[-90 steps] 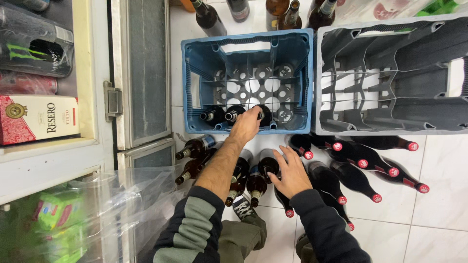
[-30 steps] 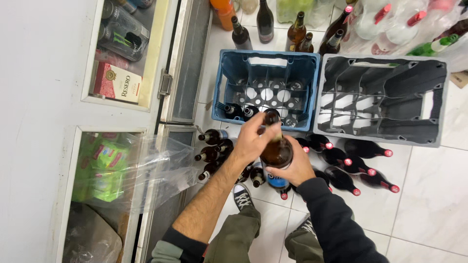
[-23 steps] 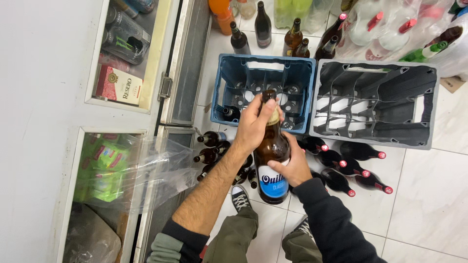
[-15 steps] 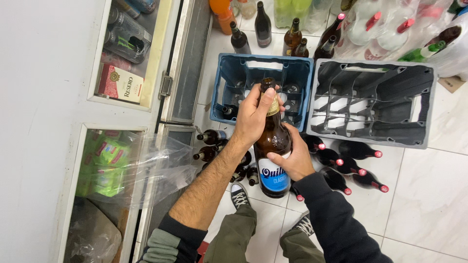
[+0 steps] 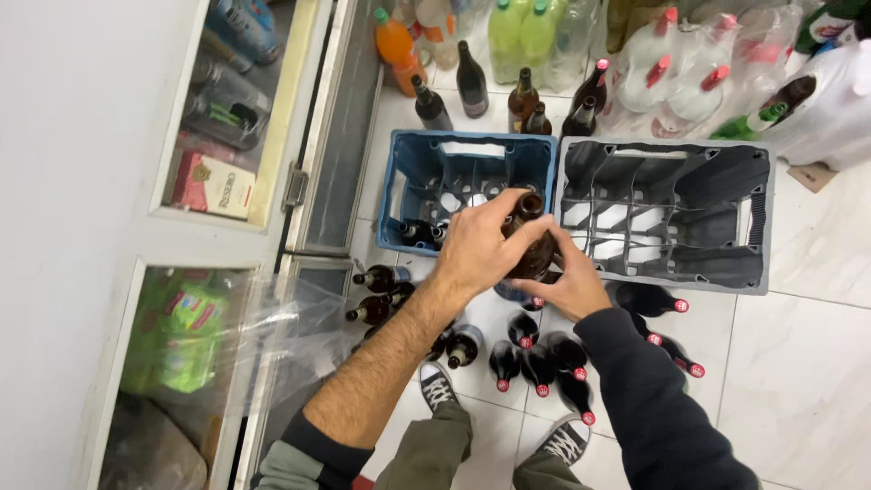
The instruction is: The person moves bottles from a wooden surface into plastic crates on the floor and then organizes more bottles from the floor into a crate.
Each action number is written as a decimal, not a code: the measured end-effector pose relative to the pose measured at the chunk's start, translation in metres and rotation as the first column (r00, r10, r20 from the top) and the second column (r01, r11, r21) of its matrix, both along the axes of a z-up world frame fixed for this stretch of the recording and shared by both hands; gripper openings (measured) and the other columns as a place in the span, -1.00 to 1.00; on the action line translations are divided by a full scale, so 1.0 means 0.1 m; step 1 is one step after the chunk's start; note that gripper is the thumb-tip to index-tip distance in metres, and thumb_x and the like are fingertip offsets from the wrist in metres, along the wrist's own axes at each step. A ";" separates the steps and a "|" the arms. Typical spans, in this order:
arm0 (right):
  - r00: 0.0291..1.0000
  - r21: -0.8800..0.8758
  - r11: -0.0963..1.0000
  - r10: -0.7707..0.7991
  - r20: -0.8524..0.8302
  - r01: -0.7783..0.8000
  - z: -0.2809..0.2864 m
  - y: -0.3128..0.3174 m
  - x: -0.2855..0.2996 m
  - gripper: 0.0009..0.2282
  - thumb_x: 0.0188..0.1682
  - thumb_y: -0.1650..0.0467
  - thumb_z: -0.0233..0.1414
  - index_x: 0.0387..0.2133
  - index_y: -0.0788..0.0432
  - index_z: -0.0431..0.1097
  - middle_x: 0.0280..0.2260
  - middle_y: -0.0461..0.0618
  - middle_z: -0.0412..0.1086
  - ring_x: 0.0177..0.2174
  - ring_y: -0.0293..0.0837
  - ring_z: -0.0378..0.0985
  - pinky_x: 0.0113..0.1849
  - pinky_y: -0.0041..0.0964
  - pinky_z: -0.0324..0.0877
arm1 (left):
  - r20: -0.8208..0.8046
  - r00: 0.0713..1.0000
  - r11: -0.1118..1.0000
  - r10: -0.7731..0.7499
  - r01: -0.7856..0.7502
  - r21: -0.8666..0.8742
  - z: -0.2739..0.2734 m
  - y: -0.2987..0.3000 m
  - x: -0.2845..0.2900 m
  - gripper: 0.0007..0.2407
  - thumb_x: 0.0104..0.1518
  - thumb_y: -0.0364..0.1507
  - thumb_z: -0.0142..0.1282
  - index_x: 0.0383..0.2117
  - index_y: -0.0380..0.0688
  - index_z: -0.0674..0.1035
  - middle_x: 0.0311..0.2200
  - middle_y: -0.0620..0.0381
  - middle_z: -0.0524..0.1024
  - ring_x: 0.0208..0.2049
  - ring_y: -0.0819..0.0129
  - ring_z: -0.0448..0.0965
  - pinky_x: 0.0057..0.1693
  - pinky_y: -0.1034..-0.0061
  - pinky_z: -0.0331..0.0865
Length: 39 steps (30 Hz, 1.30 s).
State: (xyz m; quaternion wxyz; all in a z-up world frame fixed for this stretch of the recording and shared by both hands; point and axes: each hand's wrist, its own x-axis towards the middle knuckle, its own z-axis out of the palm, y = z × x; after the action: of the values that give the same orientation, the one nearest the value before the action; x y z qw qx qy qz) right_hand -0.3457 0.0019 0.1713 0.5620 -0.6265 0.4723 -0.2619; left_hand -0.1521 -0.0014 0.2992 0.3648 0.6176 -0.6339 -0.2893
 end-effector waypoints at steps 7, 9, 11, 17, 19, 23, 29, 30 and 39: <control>0.984 -0.033 0.997 -0.070 -0.166 0.065 -0.11 -0.18 -0.02 -0.07 -0.12 0.32 0.44 0.52 0.21 0.05 0.39 0.30 0.26 0.39 0.29 0.23 0.34 0.12 0.32 | 0.067 0.998 0.997 0.015 -0.010 -0.077 -0.80 -0.18 0.03 -0.73 0.30 -0.13 0.25 0.01 0.13 0.62 -0.27 0.07 0.75 -0.17 0.03 0.80 -0.09 0.14 0.70; 0.981 -0.012 0.998 -0.056 -0.184 0.055 -0.35 -0.11 -0.10 -0.15 -0.04 0.39 0.36 0.53 0.17 0.05 0.40 0.21 0.26 0.41 0.24 0.20 0.35 0.13 0.31 | 0.018 0.999 0.998 0.031 -0.030 -0.061 -1.03 -0.20 0.03 -0.76 0.35 -0.17 0.24 0.01 0.07 0.62 -0.29 0.07 0.75 -0.20 0.06 0.82 -0.10 0.20 0.70; 0.977 0.012 0.998 -0.055 -0.204 0.059 -0.55 -0.01 -0.17 -0.19 -0.05 0.43 0.33 0.51 0.15 0.10 0.35 0.19 0.32 0.38 0.23 0.26 0.35 0.11 0.33 | -0.003 1.000 0.999 0.023 -0.023 -0.049 -1.28 -0.26 0.06 -0.74 0.34 -0.16 0.24 0.02 0.07 0.62 -0.28 0.05 0.75 -0.18 0.03 0.81 -0.10 0.19 0.70; 0.973 0.101 0.990 -0.080 -0.215 0.103 -0.93 0.42 -0.32 -0.26 -0.13 0.54 0.24 0.44 0.10 0.25 0.22 0.14 0.47 0.30 0.23 0.40 0.33 0.04 0.36 | -0.005 0.998 0.995 0.057 -0.057 -0.088 -1.45 -0.34 0.13 -0.74 0.31 -0.13 0.26 0.00 0.14 0.61 -0.31 0.01 0.74 -0.20 -0.04 0.80 -0.11 0.15 0.71; 0.971 0.117 0.987 -0.081 -0.224 0.109 -0.97 0.53 -0.32 -0.25 -0.16 0.58 0.22 0.43 0.09 0.27 0.20 0.15 0.48 0.29 0.23 0.42 0.33 0.05 0.36 | -0.028 0.997 0.993 0.071 -0.073 -0.088 -1.44 -0.33 0.14 -0.76 0.30 -0.16 0.28 -0.02 0.13 0.62 -0.33 0.05 0.74 -0.21 0.01 0.80 -0.11 0.26 0.72; 0.983 0.141 0.982 -0.104 -0.151 0.125 -1.08 0.68 -0.24 -0.30 -0.12 0.60 0.20 0.41 0.17 0.31 0.18 0.20 0.49 0.28 0.22 0.44 0.32 0.05 0.38 | -0.006 0.996 0.986 0.085 -0.085 -0.141 -1.52 -0.30 0.21 -0.77 0.29 -0.18 0.30 -0.03 0.11 0.64 -0.34 0.05 0.74 -0.22 0.05 0.81 -0.15 0.26 0.72; 0.991 0.135 0.985 -0.097 -0.093 0.109 -1.22 0.82 -0.16 -0.32 -0.10 0.60 0.19 0.40 0.14 0.32 0.15 0.19 0.50 0.25 0.22 0.47 0.27 0.07 0.43 | -0.053 0.990 0.980 0.133 -0.139 -0.143 -1.53 -0.22 0.35 -0.79 0.31 -0.25 0.32 -0.04 0.02 0.66 -0.29 0.00 0.76 -0.21 0.06 0.81 -0.17 0.39 0.72; 0.992 0.120 0.988 -0.091 -0.088 0.102 -1.24 0.88 -0.14 -0.33 -0.09 0.59 0.20 0.39 0.13 0.33 0.14 0.18 0.50 0.24 0.20 0.48 0.24 0.05 0.47 | -0.075 0.986 0.978 0.149 -0.158 -0.135 -1.50 -0.17 0.37 -0.79 0.32 -0.28 0.32 -0.03 -0.01 0.66 -0.28 -0.01 0.77 -0.21 0.04 0.81 -0.16 0.39 0.72; 0.975 0.144 0.988 0.081 -0.207 -0.052 -1.41 1.19 -0.01 -0.44 -0.07 0.43 0.25 0.29 -0.04 0.44 0.09 0.05 0.55 0.18 0.14 0.55 0.18 0.01 0.57 | 0.053 0.998 0.983 0.029 -0.038 0.182 -2.65 -0.14 0.22 -0.68 0.36 -0.15 0.20 0.07 -0.04 0.60 -0.18 -0.14 0.74 -0.13 -0.09 0.79 -0.04 0.12 0.74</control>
State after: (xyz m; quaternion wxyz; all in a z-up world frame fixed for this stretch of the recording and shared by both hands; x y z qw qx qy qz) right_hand -0.3464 0.1209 0.0303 0.5589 -0.6259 0.5252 -0.1413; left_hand -0.1305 -0.0155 0.0340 0.2952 0.6662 -0.6031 -0.3245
